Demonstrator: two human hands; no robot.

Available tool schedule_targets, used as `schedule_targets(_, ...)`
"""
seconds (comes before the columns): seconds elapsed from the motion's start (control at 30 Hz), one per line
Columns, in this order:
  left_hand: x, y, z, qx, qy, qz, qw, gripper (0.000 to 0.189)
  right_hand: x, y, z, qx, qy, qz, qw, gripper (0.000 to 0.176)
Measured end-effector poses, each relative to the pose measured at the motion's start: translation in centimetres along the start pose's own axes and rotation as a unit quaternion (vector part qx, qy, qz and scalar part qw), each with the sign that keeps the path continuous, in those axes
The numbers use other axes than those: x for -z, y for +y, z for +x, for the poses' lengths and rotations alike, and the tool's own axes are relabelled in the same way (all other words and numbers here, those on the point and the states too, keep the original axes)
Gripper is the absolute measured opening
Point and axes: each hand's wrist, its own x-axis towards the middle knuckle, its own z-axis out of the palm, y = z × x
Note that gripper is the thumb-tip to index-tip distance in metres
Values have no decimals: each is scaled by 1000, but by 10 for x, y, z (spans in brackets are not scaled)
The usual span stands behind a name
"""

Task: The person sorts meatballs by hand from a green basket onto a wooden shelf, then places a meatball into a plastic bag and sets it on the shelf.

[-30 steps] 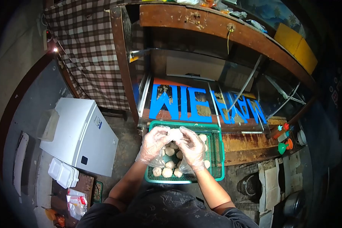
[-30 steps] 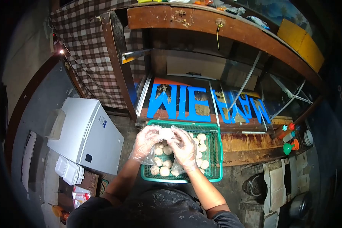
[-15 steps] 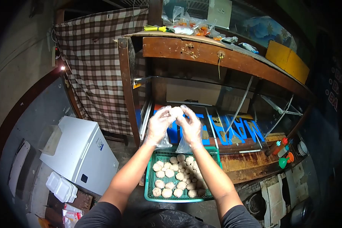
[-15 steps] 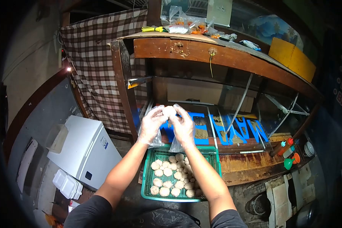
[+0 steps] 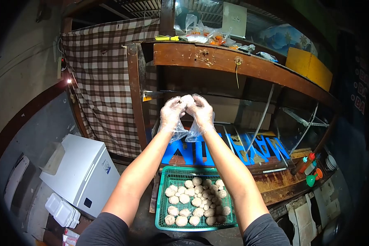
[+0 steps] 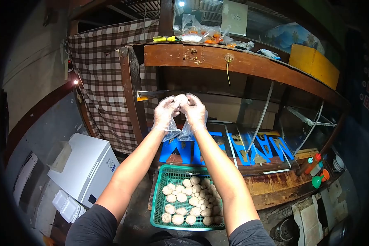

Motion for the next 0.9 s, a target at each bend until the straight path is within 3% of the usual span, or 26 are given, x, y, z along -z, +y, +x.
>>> schedule_targets(0.2,-10,-11,27,37,50,-43,997,43,-11,4,28,-26,25,12,999,52)
schedule_targets(0.27,-10,-18,41,56,46,-111,991,39,-15,4,37,-58,46,79,994,52)
schedule_targets(0.47,-14,-20,68,97,58,-187,976,26,-17,9,63,-65,35,81,994,52)
schedule_targets(0.63,-14,-22,88,116,-3,-183,976,24,-12,37,98,-34,3,90,995,53)
schedule_targets(0.73,-13,-31,96,90,-53,-208,972,23,-9,40,106,-5,-47,45,998,55)
schedule_targets(0.8,-13,-37,102,88,-40,-186,978,26,-3,40,105,36,-64,-112,991,56)
schedule_targets(0.9,-13,-47,93,79,-15,-129,988,34,7,44,97,74,-43,-168,982,57)
